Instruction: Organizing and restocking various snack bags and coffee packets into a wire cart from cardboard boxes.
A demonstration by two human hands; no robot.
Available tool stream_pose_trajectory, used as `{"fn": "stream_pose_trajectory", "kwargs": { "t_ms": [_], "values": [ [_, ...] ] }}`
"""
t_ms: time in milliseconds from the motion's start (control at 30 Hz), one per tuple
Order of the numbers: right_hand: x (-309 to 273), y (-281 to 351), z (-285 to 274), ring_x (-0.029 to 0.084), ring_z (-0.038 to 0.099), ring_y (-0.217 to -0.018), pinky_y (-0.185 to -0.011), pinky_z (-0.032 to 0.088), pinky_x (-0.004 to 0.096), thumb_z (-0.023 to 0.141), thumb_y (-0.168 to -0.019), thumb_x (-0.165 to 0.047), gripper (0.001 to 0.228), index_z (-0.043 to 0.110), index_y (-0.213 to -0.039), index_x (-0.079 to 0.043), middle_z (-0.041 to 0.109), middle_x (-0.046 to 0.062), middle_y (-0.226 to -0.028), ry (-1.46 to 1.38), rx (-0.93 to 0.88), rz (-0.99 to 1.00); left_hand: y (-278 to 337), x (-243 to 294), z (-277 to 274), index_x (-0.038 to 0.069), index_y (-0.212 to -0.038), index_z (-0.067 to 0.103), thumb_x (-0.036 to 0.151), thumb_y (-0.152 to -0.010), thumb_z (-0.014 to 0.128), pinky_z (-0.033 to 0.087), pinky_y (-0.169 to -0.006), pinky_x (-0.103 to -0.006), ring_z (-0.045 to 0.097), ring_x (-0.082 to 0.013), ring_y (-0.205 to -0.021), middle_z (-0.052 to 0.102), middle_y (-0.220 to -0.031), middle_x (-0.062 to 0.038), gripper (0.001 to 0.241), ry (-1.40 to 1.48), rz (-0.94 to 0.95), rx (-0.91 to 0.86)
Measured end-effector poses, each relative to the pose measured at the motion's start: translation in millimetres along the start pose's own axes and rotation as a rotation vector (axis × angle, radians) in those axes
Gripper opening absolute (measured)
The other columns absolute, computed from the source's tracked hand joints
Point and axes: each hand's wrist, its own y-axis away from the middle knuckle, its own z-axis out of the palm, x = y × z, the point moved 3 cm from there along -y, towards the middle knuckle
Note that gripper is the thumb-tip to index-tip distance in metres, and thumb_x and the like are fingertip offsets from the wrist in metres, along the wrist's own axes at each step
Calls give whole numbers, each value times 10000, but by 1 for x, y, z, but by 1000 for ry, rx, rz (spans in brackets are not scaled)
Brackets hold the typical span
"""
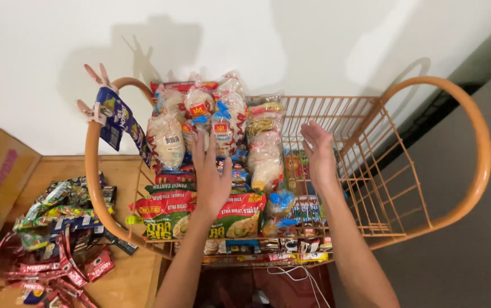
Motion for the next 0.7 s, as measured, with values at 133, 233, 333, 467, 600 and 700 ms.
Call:
{"fn": "stream_pose_trajectory", "kwargs": {
  "t_ms": [133, 233, 333, 467, 600, 700],
  "values": [
    [-33, 25, 56, 303, 486, -1426, -1263, 320, 509, 312, -1072, -629, 739, 463, -1465, -21, 550, 170, -1462, -274, -147, -75, 32, -25, 5, 19, -1528, 439, 188, -995, 624, 366, -1221, -462, 420, -271, -1506, 425, -1617, -126, 589, 470, -255, 85],
    [-51, 53, 106, 267, 576, -1307, -1172, 415, 494, 404, -1076, -526, 581, 510, -1380, -41, 622, 107, -1335, -361, -244, 13, 57, -30, -16, -4, -1547, 433, 134, -1007, 596, 258, -1248, -427, 363, -246, -1537, 424, -1635, -117, 580, 886, -314, 171],
    [-60, 92, 144, 261, 661, -1170, -1054, 517, 473, 465, -1096, -442, 504, 584, -1327, -11, 687, 117, -1127, -319, -351, 87, 94, -28, -48, 15, -1519, 447, 171, -1009, 571, 334, -1207, -432, 388, -220, -1512, 441, -1610, -90, 548, 1269, -449, 238],
    [-47, 145, 194, 241, 704, -1000, -899, 575, 422, 517, -1078, -376, 431, 598, -1271, 1, 716, 118, -1041, -426, -509, 241, 152, -37, -100, -9, -1502, 477, 212, -1038, 534, 383, -1171, -443, 458, -279, -1468, 502, -1561, -156, 517, 1251, -431, 314],
    [-33, 222, 248, 230, 721, -930, -843, 588, 393, 504, -1070, -362, 418, 612, -1258, -5, 715, 117, -998, -354, -701, 359, 242, -56, -151, -16, -1480, 464, 231, -1040, 515, 416, -1152, -436, 516, -305, -1423, 538, -1523, -177, 507, 1276, -487, 491],
    [-20, 293, 291, 222, 695, -900, -820, 562, 382, 486, -1109, -339, 388, 603, -1254, 1, 715, 125, -999, -414, -828, 467, 316, -44, -206, -42, -1476, 473, 251, -1057, 500, 430, -1139, -427, 519, -296, -1414, 537, -1523, -177, 512, 1166, -500, 588]
  ]
}}
